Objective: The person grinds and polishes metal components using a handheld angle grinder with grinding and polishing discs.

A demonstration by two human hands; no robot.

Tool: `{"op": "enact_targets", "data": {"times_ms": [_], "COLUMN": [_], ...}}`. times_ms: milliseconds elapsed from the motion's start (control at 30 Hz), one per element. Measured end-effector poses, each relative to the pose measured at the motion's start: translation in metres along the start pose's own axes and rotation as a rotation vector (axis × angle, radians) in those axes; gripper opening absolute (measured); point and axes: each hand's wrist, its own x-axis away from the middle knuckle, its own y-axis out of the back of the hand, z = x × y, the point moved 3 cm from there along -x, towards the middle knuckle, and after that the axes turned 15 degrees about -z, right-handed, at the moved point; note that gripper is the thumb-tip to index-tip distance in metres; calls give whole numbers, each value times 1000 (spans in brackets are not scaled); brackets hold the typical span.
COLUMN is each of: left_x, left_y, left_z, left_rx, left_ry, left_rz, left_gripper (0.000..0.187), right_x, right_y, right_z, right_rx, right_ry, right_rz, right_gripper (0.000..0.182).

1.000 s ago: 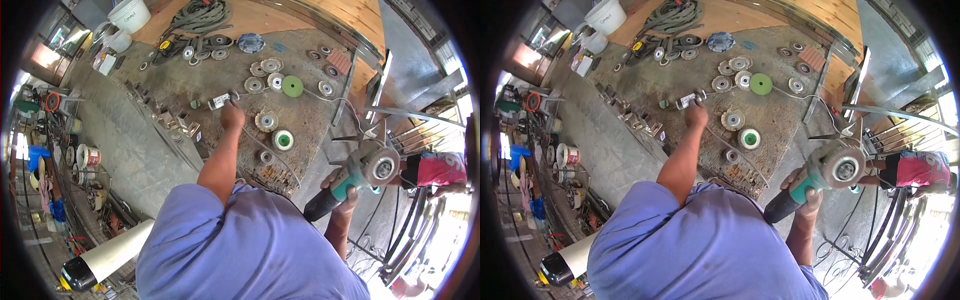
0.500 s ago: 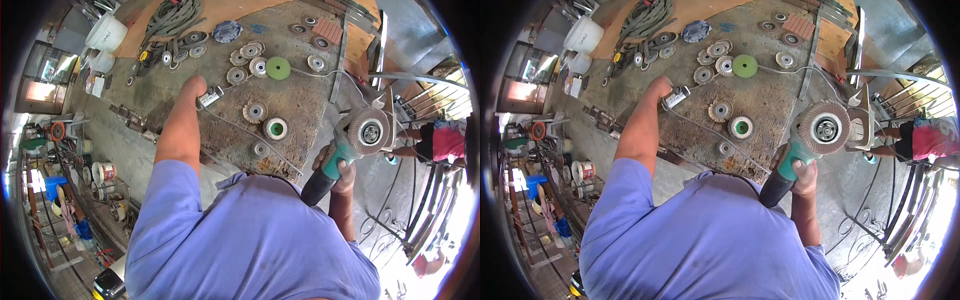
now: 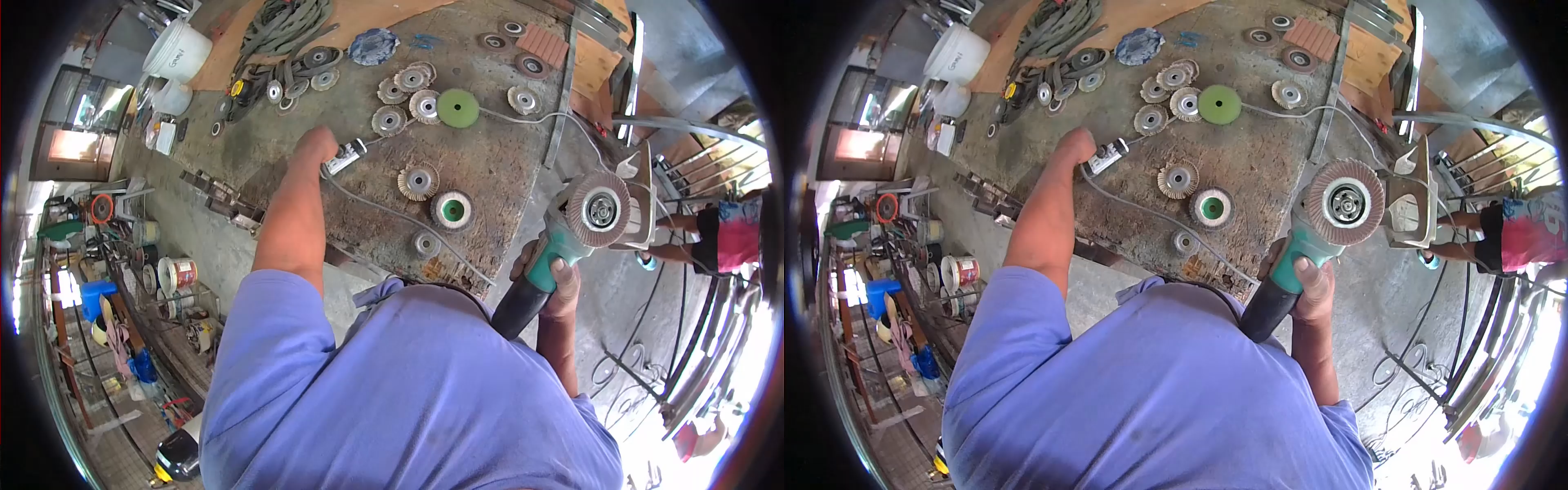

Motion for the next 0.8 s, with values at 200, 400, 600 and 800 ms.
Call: {"op": "enact_targets", "data": {"times_ms": [200,400,600,800], "left_x": [22,28,46,205], "left_y": [14,-10,-33,61], "left_z": [-18,-16,-33,-97], "left_rx": [14,190,161,569], "left_ry": [39,129,146,-185], "left_rz": [-26,-102,-358,-902], "left_gripper": [30,30,31,35], "right_x": [2,9,21,55], "right_y": [-2,9,16,17], "right_z": [-1,-7,21,31], "right_rx": [22,-43,-75,-144], "right_ry": [49,54,278,336], "right_rz": [56,69,247,213], "right_gripper": [69,56,56,68]}}
